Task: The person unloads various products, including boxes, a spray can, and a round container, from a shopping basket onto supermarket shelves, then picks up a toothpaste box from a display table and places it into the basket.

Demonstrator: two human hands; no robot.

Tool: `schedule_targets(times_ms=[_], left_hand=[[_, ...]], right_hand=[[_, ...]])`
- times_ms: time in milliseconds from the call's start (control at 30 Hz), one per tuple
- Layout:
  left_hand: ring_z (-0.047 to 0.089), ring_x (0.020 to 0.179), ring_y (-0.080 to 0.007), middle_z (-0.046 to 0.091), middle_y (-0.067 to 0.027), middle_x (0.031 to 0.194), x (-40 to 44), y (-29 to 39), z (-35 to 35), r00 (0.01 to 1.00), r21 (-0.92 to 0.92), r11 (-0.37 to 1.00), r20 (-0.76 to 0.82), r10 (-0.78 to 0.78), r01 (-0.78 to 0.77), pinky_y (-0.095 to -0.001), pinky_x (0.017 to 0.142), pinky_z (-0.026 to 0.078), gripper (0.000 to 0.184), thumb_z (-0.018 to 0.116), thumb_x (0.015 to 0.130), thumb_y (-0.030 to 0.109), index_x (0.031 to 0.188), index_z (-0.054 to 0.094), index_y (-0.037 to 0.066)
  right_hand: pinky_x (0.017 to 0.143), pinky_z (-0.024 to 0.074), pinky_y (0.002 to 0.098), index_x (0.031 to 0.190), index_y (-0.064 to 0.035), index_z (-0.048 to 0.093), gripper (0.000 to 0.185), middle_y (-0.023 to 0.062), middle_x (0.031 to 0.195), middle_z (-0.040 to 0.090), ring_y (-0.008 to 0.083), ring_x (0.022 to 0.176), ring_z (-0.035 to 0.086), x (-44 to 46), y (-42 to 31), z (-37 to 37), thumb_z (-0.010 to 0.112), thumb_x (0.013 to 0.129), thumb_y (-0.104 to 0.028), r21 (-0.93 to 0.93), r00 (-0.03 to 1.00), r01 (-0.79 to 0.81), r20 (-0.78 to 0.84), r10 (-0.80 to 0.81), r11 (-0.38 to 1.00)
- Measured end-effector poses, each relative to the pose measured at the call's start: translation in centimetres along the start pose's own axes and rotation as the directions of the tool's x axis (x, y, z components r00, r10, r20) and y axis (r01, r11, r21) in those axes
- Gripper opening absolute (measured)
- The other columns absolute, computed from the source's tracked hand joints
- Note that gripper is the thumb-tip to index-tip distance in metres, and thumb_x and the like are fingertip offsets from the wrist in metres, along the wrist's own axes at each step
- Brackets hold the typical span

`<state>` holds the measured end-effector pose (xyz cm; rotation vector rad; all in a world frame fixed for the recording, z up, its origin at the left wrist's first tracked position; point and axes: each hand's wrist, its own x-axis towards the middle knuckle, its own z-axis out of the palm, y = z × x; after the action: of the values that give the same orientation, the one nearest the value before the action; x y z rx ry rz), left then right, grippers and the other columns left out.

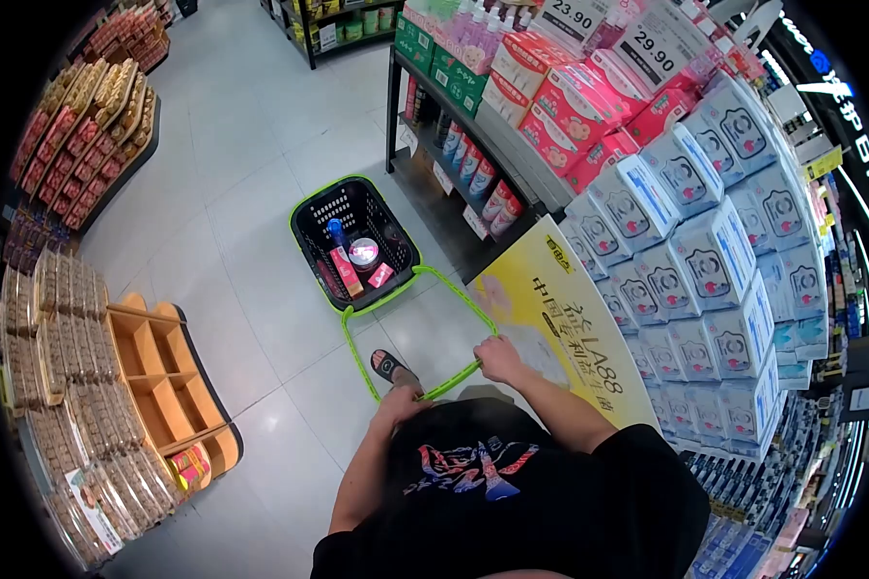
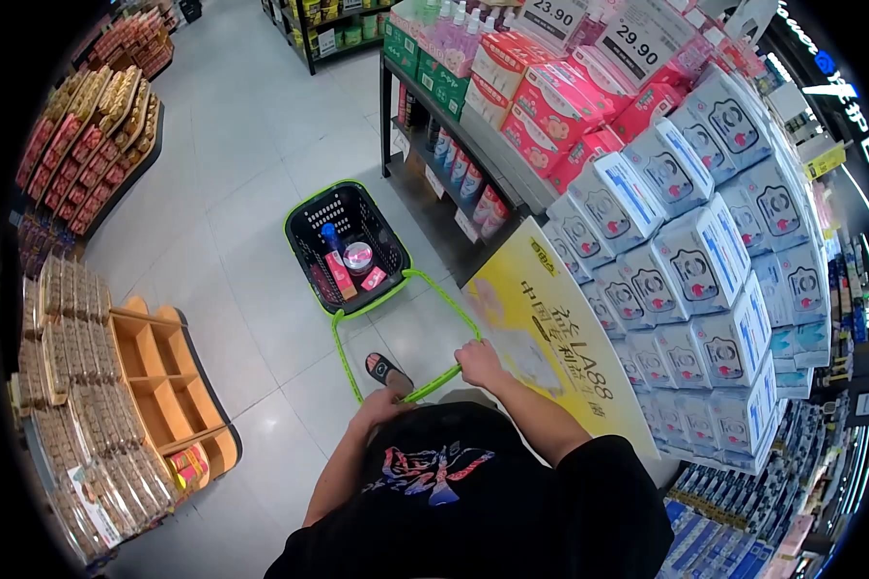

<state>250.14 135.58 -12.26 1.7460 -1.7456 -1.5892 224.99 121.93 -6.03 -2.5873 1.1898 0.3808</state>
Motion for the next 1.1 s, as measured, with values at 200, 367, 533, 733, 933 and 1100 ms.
schedule_targets(times_ms=[200, 367, 533, 733, 933, 1100], left_hand=[[0.068, 0.084, -0.0334, 0.07, -0.0164, 0.085, 1.1, -0.7, -7.9, 0.995, -0.032, 0.999, 0.091, 0.038, -0.035, -0.043, 0.075, 0.052, 0.038, 0.065, 0.084, 0.047, 0.093, 0.072, 0.011], [0.066, 0.073, -0.0335, 0.067, -0.0152, 0.073, 1.3, -1.0, -11.5, 0.993, -0.118, 0.993, 0.118, 0.015, -0.001, -0.0436, 0.067, 0.05, 0.037, 0.064, 0.085, 0.047, 0.082, 0.073, 0.011], [0.065, 0.075, -0.0366, 0.066, -0.016, 0.072, 1.0, 2.3, -15.2, 0.997, -0.174, 0.985, 0.071, 0.003, 0.009, -0.0459, 0.067, 0.05, 0.036, 0.064, 0.085, 0.045, 0.088, 0.071, 0.01], [0.066, 0.073, -0.0355, 0.064, -0.0155, 0.07, 0.3, 6.1, -19.6, 0.989, -0.19, 0.972, -0.03, -0.146, 0.137, -0.0458, 0.064, 0.051, 0.037, 0.066, 0.085, 0.049, 0.085, 0.069, 0.012], [0.064, 0.067, -0.0347, 0.062, -0.0134, 0.066, 2.4, 6.5, -16.8, 0.938, -0.362, 0.871, 0.224, -0.265, 0.332, -0.0467, 0.062, 0.05, 0.03, 0.071, 0.079, 0.043, 0.081, 0.068, 0.013], [0.063, 0.082, -0.0308, 0.064, -0.0077, 0.077, 4.0, 6.7, -17.0, 0.877, -0.387, 0.805, 0.362, -0.317, 0.45, -0.0438, 0.077, 0.049, 0.022, 0.072, 0.07, 0.031, 0.083, 0.067, 0.015]], right_hand=[[0.087, 0.0481, 0.0452, 0.086, -0.0083, 0.069, 0.018, 0.0147, 0.085, 0.068, 0.0314, 0.093, 0.065, 6.8, -1.2, -5.0, 0.061, 0.071, -0.012, -0.024, 0.975, 0.059, 0.216, -0.052, 0.998], [0.084, 0.0526, 0.0437, 0.096, -0.0107, 0.073, 0.026, 0.0167, 0.095, 0.07, 0.0333, 0.093, 0.067, 11.4, -3.2, -10.6, 0.059, 0.075, -0.012, 0.016, 0.817, -0.045, 0.576, 0.028, 0.999], [0.081, 0.0528, 0.0422, 0.101, -0.0066, 0.07, 0.024, 0.0155, 0.093, 0.071, 0.0322, 0.089, 0.068, 18.9, -0.6, -12.9, 0.058, 0.081, -0.015, 0.387, 0.869, -0.024, 0.465, -0.173, 0.922], [0.077, 0.0517, 0.0437, 0.108, -0.0066, 0.065, 0.029, 0.0154, 0.09, 0.068, 0.0326, 0.09, 0.066, 36.5, 2.0, -8.4, 0.06, 0.08, -0.013, 0.336, 0.894, 0.119, 0.374, -0.248, 0.934], [0.083, 0.0514, 0.0457, 0.123, -0.0045, 0.055, 0.053, 0.0141, 0.103, 0.062, 0.0319, 0.099, 0.062, 53.0, 4.1, 9.2, 0.07, 0.074, -0.015, -0.004, 0.804, 0.496, 0.38, -0.458, 0.868], [0.093, 0.0471, 0.0463, 0.14, -0.0048, 0.041, 0.078, 0.0171, 0.13, 0.049, 0.0332, 0.12, 0.05, 57.6, 4.2, 21.0, 0.076, 0.073, -0.022, -0.236, 0.784, 0.508, 0.525, -0.331, 0.828]])
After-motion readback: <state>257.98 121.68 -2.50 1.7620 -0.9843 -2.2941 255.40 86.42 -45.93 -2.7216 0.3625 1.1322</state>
